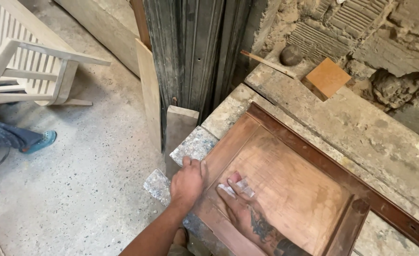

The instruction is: Sanding a wooden cabinet door frame manually with sandpaper on a workbench

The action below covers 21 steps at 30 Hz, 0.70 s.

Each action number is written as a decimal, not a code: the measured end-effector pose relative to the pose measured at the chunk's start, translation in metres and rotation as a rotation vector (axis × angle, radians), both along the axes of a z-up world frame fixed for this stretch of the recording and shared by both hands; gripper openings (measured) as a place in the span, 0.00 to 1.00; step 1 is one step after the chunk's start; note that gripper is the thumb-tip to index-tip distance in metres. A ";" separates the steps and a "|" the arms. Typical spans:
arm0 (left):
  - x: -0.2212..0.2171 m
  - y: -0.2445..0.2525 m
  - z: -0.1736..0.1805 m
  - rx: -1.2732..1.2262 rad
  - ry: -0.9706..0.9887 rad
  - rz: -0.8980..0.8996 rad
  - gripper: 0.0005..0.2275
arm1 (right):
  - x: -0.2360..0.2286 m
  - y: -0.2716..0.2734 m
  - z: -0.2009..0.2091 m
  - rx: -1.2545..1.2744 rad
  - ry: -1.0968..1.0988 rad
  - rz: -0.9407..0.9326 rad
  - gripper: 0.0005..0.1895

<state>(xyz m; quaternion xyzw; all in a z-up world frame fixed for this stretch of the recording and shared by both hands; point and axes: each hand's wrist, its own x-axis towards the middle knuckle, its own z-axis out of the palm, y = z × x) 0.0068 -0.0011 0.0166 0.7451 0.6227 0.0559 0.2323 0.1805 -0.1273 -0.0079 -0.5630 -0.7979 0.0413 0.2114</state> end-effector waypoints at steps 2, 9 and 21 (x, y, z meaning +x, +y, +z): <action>0.000 0.000 -0.002 0.009 -0.012 0.000 0.21 | 0.003 -0.001 -0.005 -0.075 0.013 0.028 0.25; 0.000 0.000 -0.001 0.024 -0.013 0.019 0.22 | 0.004 0.000 0.003 0.007 0.044 0.035 0.24; 0.003 -0.004 0.009 -0.010 0.002 0.039 0.22 | 0.017 -0.031 0.018 -0.073 0.141 0.063 0.22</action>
